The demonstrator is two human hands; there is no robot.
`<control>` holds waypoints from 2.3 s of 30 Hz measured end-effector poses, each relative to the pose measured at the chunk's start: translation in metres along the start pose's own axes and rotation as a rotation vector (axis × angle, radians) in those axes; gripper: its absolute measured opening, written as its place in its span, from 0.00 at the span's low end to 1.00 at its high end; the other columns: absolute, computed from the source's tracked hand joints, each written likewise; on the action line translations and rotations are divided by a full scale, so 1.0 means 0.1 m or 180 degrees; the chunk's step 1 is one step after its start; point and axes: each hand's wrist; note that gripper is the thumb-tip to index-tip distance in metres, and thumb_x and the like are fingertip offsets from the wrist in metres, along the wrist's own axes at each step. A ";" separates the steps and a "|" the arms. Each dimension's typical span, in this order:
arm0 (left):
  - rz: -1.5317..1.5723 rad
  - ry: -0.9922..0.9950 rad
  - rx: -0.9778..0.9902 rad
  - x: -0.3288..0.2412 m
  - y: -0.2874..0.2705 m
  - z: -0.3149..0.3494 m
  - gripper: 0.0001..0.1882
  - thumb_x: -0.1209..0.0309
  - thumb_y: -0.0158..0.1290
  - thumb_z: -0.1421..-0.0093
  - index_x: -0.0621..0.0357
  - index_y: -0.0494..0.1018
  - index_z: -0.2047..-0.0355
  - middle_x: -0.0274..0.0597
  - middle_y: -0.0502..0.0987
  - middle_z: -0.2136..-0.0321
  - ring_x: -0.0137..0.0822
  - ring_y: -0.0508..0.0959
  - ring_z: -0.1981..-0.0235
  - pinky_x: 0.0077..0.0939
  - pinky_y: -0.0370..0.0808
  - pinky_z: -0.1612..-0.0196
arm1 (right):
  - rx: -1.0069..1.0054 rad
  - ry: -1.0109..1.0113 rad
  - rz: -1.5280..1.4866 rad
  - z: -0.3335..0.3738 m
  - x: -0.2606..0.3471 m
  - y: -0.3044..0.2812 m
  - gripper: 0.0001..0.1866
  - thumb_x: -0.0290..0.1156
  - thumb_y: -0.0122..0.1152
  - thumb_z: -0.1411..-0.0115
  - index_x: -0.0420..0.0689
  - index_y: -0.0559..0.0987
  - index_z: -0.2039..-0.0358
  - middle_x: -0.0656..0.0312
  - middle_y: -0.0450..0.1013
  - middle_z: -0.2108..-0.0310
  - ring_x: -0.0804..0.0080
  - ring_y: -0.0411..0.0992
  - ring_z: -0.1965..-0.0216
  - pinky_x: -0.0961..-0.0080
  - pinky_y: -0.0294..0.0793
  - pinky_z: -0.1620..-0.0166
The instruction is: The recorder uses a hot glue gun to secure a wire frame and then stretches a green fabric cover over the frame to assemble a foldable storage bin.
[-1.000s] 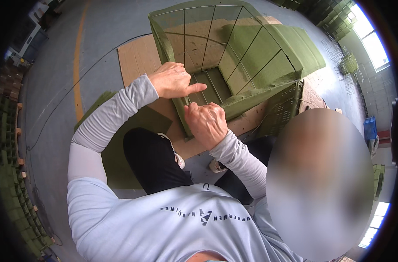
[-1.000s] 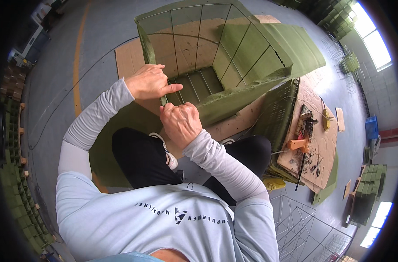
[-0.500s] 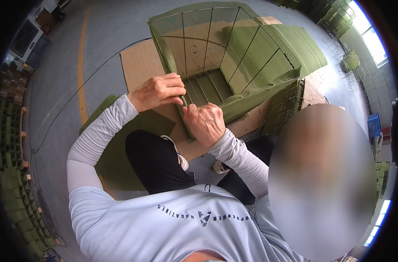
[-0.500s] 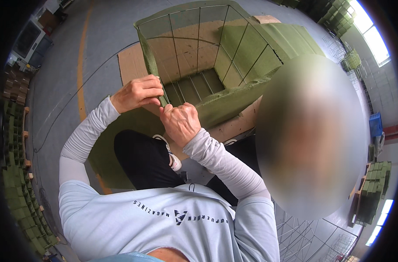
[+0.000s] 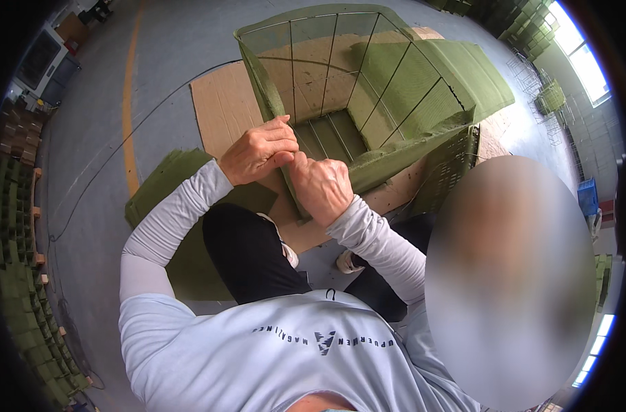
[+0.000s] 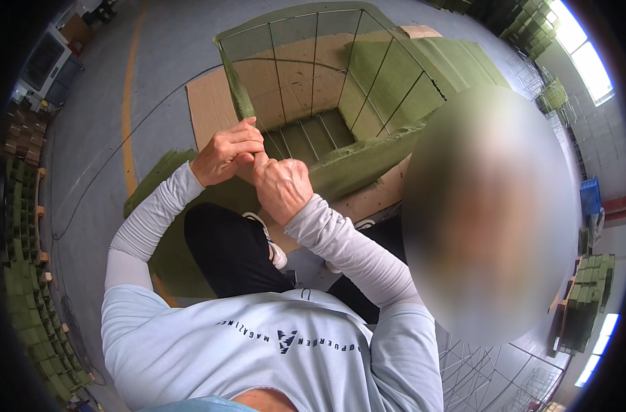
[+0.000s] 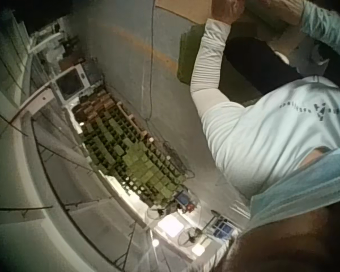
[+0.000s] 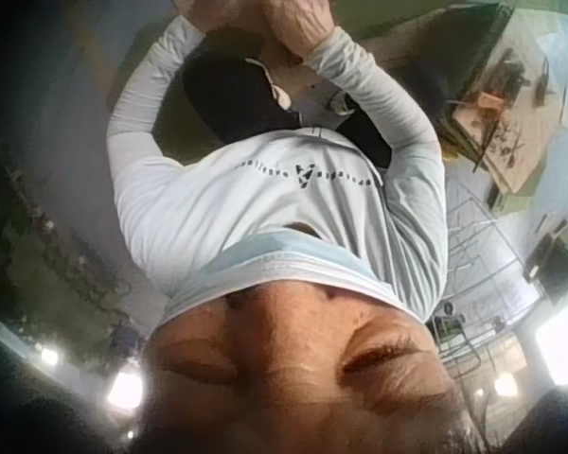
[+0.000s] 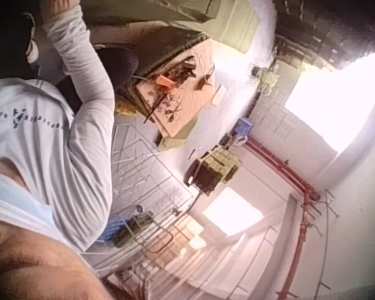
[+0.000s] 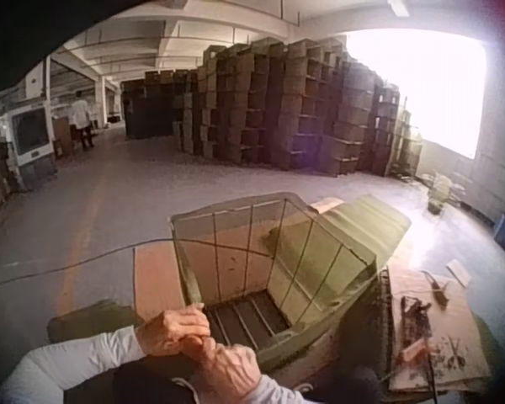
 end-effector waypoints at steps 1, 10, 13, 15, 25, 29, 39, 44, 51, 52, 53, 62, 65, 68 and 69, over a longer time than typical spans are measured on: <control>-0.0001 0.0007 -0.0002 0.00 0.00 0.01 0.29 0.47 0.39 0.35 0.65 0.74 0.66 0.44 0.76 0.69 0.45 0.77 0.61 0.50 0.63 0.41 | 0.0002 -0.0013 -0.0053 -0.02 -0.02 -0.02 0.05 0.26 0.54 0.51 0.39 0.69 0.77 0.54 0.72 0.83 0.60 0.75 0.79 0.67 0.73 0.74; 0.0266 -0.0277 0.0127 0.10 -0.12 -0.12 0.35 0.44 0.32 0.33 0.67 0.75 0.62 0.50 0.77 0.61 0.49 0.76 0.54 0.48 0.60 0.38 | -0.0325 -0.0061 -0.0213 -0.23 -0.18 0.05 0.07 0.29 0.55 0.48 0.40 0.70 0.79 0.53 0.69 0.85 0.53 0.72 0.79 0.60 0.71 0.74; -0.0481 -0.0109 -0.0520 0.19 -0.32 -0.13 0.32 0.48 0.34 0.32 0.67 0.75 0.62 0.50 0.77 0.62 0.49 0.76 0.56 0.45 0.64 0.40 | -0.0122 -0.0038 -0.0321 -0.31 -0.12 0.00 0.08 0.29 0.55 0.48 0.42 0.70 0.81 0.51 0.69 0.85 0.52 0.72 0.80 0.58 0.70 0.74; -0.0611 -0.0326 -0.0271 0.32 -0.40 0.06 0.26 0.53 0.38 0.32 0.65 0.75 0.65 0.49 0.76 0.66 0.49 0.76 0.59 0.44 0.69 0.45 | -0.0211 -0.0106 -0.0517 -0.23 -0.10 0.06 0.08 0.29 0.55 0.48 0.43 0.70 0.81 0.51 0.69 0.85 0.51 0.71 0.79 0.58 0.70 0.74; -0.0575 -0.0007 -0.0662 0.40 -0.03 -0.03 0.20 0.58 0.45 0.35 0.62 0.71 0.75 0.42 0.74 0.75 0.44 0.75 0.66 0.46 0.68 0.42 | -0.0220 -0.0207 -0.0423 -0.37 -0.16 -0.04 0.11 0.31 0.56 0.45 0.44 0.69 0.83 0.56 0.67 0.89 0.56 0.70 0.84 0.61 0.68 0.78; -0.0390 -0.0146 -0.0764 0.44 -0.05 -0.01 0.21 0.57 0.43 0.33 0.62 0.72 0.75 0.41 0.74 0.73 0.42 0.76 0.65 0.51 0.65 0.41 | -0.0548 -0.0289 -0.0276 -0.60 -0.19 0.10 0.16 0.34 0.56 0.44 0.42 0.68 0.86 0.54 0.69 0.88 0.55 0.72 0.83 0.61 0.69 0.77; -0.0206 -0.0373 -0.0863 0.42 0.10 -0.04 0.23 0.55 0.41 0.33 0.61 0.73 0.74 0.42 0.76 0.71 0.42 0.76 0.61 0.51 0.64 0.40 | 0.0122 -0.0101 -0.0622 -0.60 -0.32 0.11 0.18 0.37 0.56 0.45 0.40 0.74 0.86 0.48 0.71 0.85 0.51 0.73 0.80 0.59 0.71 0.75; -0.0418 -0.0100 -0.1093 0.28 0.18 -0.04 0.28 0.49 0.35 0.33 0.61 0.72 0.73 0.43 0.75 0.71 0.44 0.76 0.59 0.51 0.61 0.39 | -0.0083 0.0000 -0.0740 -0.57 -0.36 0.17 0.18 0.38 0.57 0.45 0.39 0.75 0.85 0.47 0.71 0.83 0.49 0.72 0.77 0.57 0.72 0.71; -0.0280 -0.0374 -0.1000 0.30 0.20 -0.02 0.30 0.48 0.33 0.32 0.61 0.71 0.76 0.42 0.75 0.72 0.44 0.76 0.60 0.51 0.61 0.39 | 0.0173 0.0011 -0.0562 -0.53 -0.39 -0.14 0.17 0.40 0.57 0.42 0.41 0.73 0.82 0.51 0.72 0.83 0.52 0.73 0.78 0.59 0.70 0.73; -0.0291 -0.0363 -0.1045 0.30 0.20 -0.01 0.29 0.50 0.34 0.32 0.61 0.71 0.76 0.41 0.75 0.73 0.43 0.76 0.61 0.49 0.61 0.38 | -0.0015 0.0070 -0.0468 -0.47 -0.39 -0.29 0.17 0.39 0.55 0.40 0.42 0.71 0.80 0.53 0.71 0.84 0.52 0.72 0.78 0.59 0.68 0.74; -0.0304 -0.0354 -0.1094 0.30 0.20 0.01 0.27 0.52 0.35 0.32 0.61 0.71 0.75 0.41 0.75 0.74 0.42 0.76 0.62 0.47 0.62 0.38 | -0.0061 0.0007 -0.0648 -0.38 -0.44 -0.40 0.16 0.38 0.56 0.40 0.42 0.71 0.80 0.54 0.71 0.80 0.54 0.71 0.76 0.62 0.69 0.73; -0.0212 -0.0236 -0.1423 0.34 0.28 -0.05 0.25 0.54 0.38 0.32 0.60 0.71 0.75 0.41 0.77 0.70 0.42 0.77 0.57 0.45 0.58 0.36 | -0.0345 -0.1096 -0.0923 0.19 -0.75 -0.31 0.09 0.31 0.67 0.52 0.43 0.75 0.75 0.62 0.68 0.79 0.65 0.68 0.76 0.70 0.67 0.72; -0.0166 -0.0318 -0.1360 0.45 0.18 -0.07 0.23 0.55 0.39 0.32 0.61 0.72 0.74 0.41 0.77 0.69 0.42 0.77 0.57 0.45 0.57 0.36 | -0.0420 -0.1075 -0.0879 0.07 -0.76 -0.27 0.10 0.32 0.68 0.52 0.44 0.75 0.76 0.62 0.67 0.82 0.65 0.68 0.79 0.70 0.67 0.73; -0.0086 -0.0577 -0.1355 0.66 -0.05 -0.04 0.27 0.52 0.37 0.32 0.60 0.68 0.80 0.43 0.78 0.72 0.43 0.77 0.56 0.45 0.57 0.36 | -0.0543 -0.1030 -0.1039 -0.19 -0.58 -0.09 0.12 0.33 0.67 0.51 0.44 0.72 0.79 0.62 0.67 0.83 0.64 0.68 0.80 0.70 0.67 0.75; -0.0081 -0.0751 -0.1268 0.70 -0.12 0.00 0.32 0.49 0.35 0.32 0.59 0.64 0.86 0.43 0.78 0.73 0.43 0.77 0.54 0.45 0.56 0.36 | -0.0561 -0.0960 -0.1129 -0.24 -0.49 0.00 0.13 0.34 0.67 0.50 0.45 0.71 0.80 0.62 0.68 0.82 0.63 0.69 0.80 0.69 0.68 0.76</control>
Point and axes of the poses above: each hand's wrist, its own z-axis away from the middle knuckle, its own y-axis out of the palm, x = y × z
